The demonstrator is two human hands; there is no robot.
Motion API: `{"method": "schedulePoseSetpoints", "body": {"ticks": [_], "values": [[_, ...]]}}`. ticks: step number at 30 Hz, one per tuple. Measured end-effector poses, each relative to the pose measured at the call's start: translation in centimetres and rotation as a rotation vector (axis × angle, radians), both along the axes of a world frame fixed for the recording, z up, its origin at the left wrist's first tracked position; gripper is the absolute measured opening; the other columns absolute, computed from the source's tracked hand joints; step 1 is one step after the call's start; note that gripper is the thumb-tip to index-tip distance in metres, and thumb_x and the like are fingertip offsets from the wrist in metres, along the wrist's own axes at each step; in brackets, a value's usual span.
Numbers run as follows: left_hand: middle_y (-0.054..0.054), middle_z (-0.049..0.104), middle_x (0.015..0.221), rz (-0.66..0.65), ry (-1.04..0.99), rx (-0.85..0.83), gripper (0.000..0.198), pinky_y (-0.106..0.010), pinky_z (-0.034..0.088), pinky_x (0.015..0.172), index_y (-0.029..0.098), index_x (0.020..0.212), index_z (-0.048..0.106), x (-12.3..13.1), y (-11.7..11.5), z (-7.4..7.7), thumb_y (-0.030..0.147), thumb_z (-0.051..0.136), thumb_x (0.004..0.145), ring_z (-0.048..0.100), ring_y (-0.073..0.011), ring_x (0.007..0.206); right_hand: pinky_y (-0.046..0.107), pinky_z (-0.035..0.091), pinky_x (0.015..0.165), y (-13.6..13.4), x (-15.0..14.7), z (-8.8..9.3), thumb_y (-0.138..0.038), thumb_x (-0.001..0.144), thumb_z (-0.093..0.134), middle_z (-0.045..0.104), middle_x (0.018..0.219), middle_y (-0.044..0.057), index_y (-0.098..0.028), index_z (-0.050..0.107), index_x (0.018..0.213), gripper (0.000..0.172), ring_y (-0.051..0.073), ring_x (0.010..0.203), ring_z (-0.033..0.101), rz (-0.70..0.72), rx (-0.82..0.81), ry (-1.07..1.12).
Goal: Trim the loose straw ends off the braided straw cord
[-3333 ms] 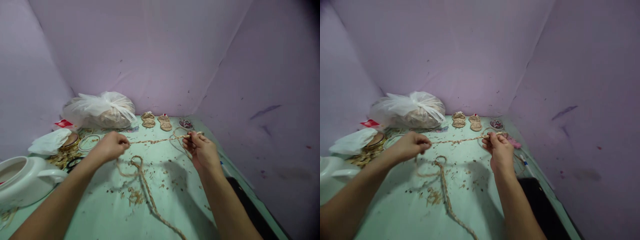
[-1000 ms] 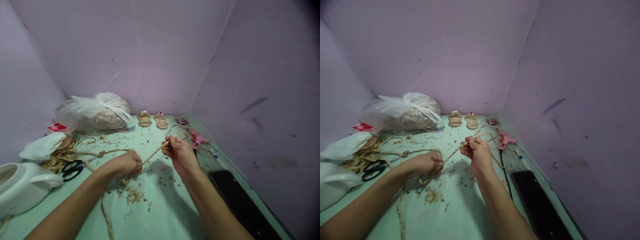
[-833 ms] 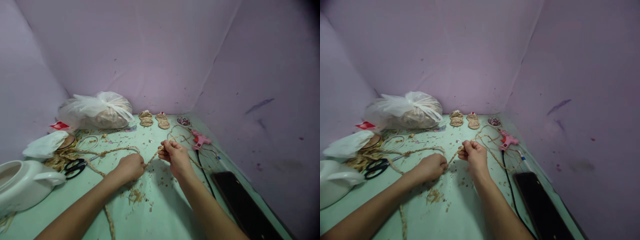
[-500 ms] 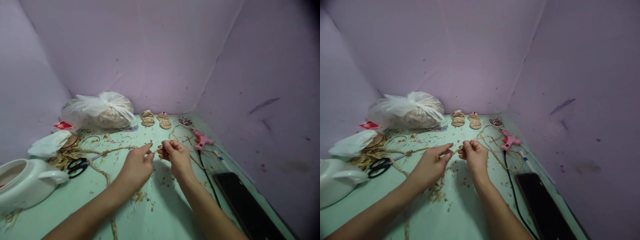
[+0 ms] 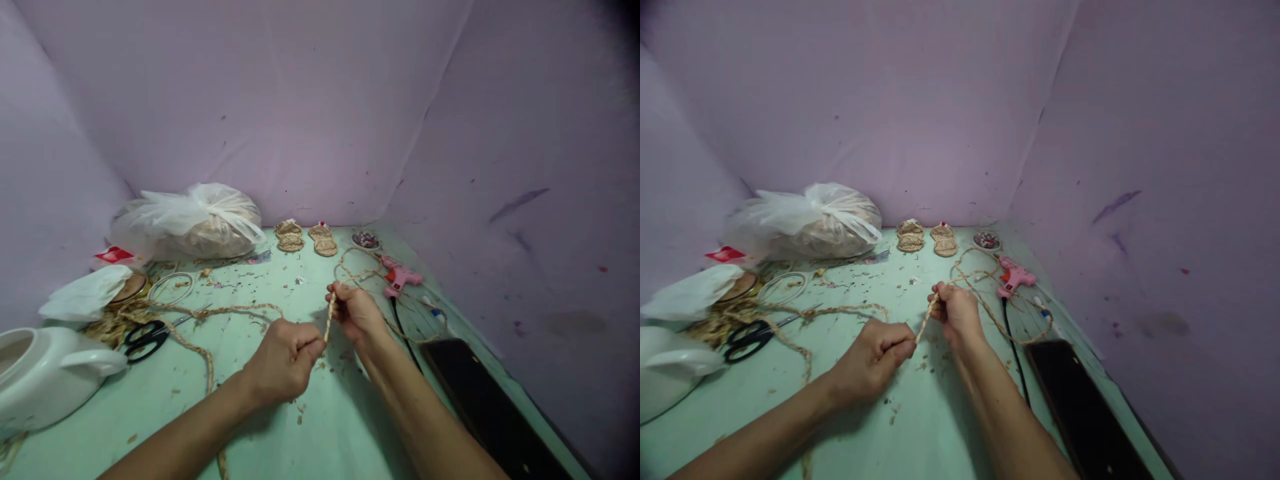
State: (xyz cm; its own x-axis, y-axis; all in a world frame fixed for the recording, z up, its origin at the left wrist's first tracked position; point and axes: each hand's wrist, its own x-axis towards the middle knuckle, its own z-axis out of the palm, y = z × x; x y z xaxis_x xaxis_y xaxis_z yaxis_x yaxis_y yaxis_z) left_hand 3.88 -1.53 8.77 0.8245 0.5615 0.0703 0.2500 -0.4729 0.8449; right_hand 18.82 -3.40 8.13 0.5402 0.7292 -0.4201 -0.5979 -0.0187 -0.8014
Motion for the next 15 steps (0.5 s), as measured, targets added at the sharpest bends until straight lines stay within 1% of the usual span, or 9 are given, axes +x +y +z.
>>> {"method": "schedulePoseSetpoints", "body": {"ticks": [1,3,6,8,9,10,12,13,15], "values": [[0.005,0.026,0.047,-0.025,-0.012,-0.07,0.027,-0.021,0.021,0.045,0.016,0.051,0.035,0.0,-0.2,-0.2,0.026,0.04,0.074,0.025,-0.0061,0.046,0.013,0.033,0.026,0.2,-0.1,-0.3,-0.011,0.073,0.05,0.053,0.037,-0.001,-0.011,0.054,0.054,0.02,0.005,0.026,0.041,0.011,-0.015,0.01],[0.006,0.024,0.045,-0.03,-0.047,-0.288,0.027,-0.021,0.017,0.042,0.016,0.051,0.036,0.2,-0.3,-0.6,0.031,0.043,0.073,0.022,-0.0054,0.043,0.013,0.031,0.025,0.5,0.0,-0.6,-0.01,0.074,0.05,0.053,0.037,0.0,-0.011,0.054,0.054,0.02,0.005,0.026,0.04,0.014,-0.017,0.019],[0.008,0.021,0.042,0.079,-0.104,-0.67,0.03,-0.019,0.01,0.037,0.017,0.055,0.037,0.4,0.5,-1.0,0.041,0.048,0.071,0.014,-0.0039,0.038,0.013,0.037,0.032,0.7,0.4,-0.5,-0.013,0.077,0.051,0.054,0.041,-0.002,-0.012,0.054,0.058,0.019,0.004,0.03,0.043,-0.012,0.017,0.028],[0.01,0.019,0.042,0.151,-0.148,-0.842,0.031,-0.019,0.005,0.036,0.017,0.058,0.038,0.4,1.5,-1.0,0.043,0.051,0.071,0.01,-0.0029,0.037,0.015,0.044,0.04,0.5,0.3,-0.2,-0.023,0.077,0.055,0.058,0.051,-0.001,-0.014,0.057,0.065,0.015,0.005,0.038,0.05,0.034,0.057,0.036],[0.01,0.019,0.042,0.171,-0.169,-0.879,0.031,-0.018,0.004,0.036,0.017,0.059,0.039,0.4,2.0,-0.8,0.042,0.053,0.07,0.009,-0.0025,0.037,0.018,0.047,0.044,0.3,0.1,0.0,-0.03,0.075,0.058,0.061,0.057,0.0,-0.014,0.059,0.07,0.017,0.007,0.044,0.054,0.108,0.075,0.034],[0.01,0.02,0.042,0.179,-0.19,-0.887,0.031,-0.018,0.004,0.036,0.016,0.06,0.04,0.3,2.5,-0.7,0.041,0.054,0.07,0.01,-0.0021,0.036,0.021,0.049,0.048,0.1,-0.1,0.2,-0.037,0.072,0.061,0.063,0.063,0.002,-0.014,0.06,0.073,0.023,0.009,0.05,0.057,0.214,0.088,0.017],[0.009,0.027,0.04,0.183,-0.199,-0.86,0.029,-0.017,0.005,0.035,0.015,0.061,0.044,0.1,3.4,-0.3,0.039,0.056,0.069,0.013,-0.0016,0.035,0.024,0.049,0.055,-0.3,-0.8,0.5,-0.042,0.063,0.068,0.065,0.069,0.004,-0.014,0.063,0.074,0.03,0.012,0.06,0.06,0.43,0.096,-0.088],[0.008,0.032,0.039,0.186,-0.188,-0.838,0.027,-0.017,0.005,0.034,0.014,0.062,0.046,0.1,3.7,-0.1,0.038,0.056,0.069,0.015,-0.0014,0.034,0.025,0.048,0.058,-0.5,-1.1,0.6,-0.041,0.06,0.07,0.065,0.069,0.004,-0.013,0.064,0.07,0.03,0.013,0.062,0.06,0.491,0.095,-0.164],[0.005,0.042,0.041,0.172,-0.149,-0.804,0.026,-0.018,0.006,0.034,0.012,0.065,0.051,-0.1,4.0,0.2,0.037,0.055,0.07,0.017,-0.0011,0.033,0.026,0.047,0.062,-0.7,-1.5,0.7,-0.038,0.057,0.071,0.063,0.062,0.003,-0.013,0.064,0.063,0.027,0.012,0.062,0.058,0.509,0.104,-0.305]]}}
